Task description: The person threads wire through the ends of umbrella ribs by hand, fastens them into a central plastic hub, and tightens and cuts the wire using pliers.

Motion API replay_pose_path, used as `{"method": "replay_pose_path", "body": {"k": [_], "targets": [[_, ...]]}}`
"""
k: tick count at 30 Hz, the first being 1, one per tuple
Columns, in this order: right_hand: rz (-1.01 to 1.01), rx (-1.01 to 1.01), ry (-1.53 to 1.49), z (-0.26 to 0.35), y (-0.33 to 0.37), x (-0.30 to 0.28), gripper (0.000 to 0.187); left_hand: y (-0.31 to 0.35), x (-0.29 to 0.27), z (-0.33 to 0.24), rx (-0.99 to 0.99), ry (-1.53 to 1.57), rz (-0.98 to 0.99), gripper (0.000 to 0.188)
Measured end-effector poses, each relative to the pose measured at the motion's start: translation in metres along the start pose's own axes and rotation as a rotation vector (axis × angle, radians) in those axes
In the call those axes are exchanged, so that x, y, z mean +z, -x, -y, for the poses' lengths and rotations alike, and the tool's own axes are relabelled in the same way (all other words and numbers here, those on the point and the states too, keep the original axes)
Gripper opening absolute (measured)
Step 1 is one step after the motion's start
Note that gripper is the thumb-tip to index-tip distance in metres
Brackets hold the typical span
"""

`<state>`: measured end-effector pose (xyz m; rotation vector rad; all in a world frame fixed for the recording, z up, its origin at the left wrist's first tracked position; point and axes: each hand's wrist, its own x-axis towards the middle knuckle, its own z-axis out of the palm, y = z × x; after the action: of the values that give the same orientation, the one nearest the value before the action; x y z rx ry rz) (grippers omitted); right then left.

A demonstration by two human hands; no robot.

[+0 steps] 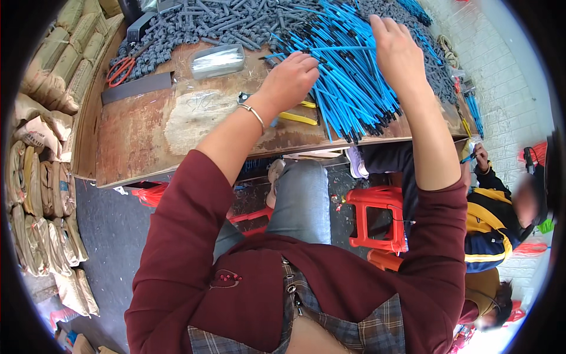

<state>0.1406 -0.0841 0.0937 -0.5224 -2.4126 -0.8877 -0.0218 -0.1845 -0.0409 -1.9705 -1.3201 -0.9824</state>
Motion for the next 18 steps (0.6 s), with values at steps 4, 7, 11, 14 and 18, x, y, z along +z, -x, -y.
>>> {"method": "replay_pose_path", "body": {"k": [4, 7, 11, 14, 18], "targets": [[0.024, 0.107, -0.149, -0.015, 0.003, 0.001, 0.029, 0.004, -0.010, 0.003, 0.051, 0.087, 0.071, 0.011], [0.056, 0.154, -0.273, -0.021, -0.001, -0.003, 0.031, 0.007, -0.022, 0.002, -0.122, 0.419, 0.197, 0.014], [0.117, 0.198, -0.457, -0.019, -0.014, -0.015, 0.034, -0.008, -0.025, 0.012, -0.328, 0.492, -0.045, 0.018], [0.214, 0.250, -0.562, -0.003, -0.025, -0.018, 0.037, -0.027, -0.023, 0.003, -0.338, 0.307, -0.249, 0.017], [0.199, 0.176, -0.675, 0.008, -0.031, -0.015, 0.040, -0.048, -0.014, -0.017, -0.256, 0.045, -0.268, 0.012]]}}
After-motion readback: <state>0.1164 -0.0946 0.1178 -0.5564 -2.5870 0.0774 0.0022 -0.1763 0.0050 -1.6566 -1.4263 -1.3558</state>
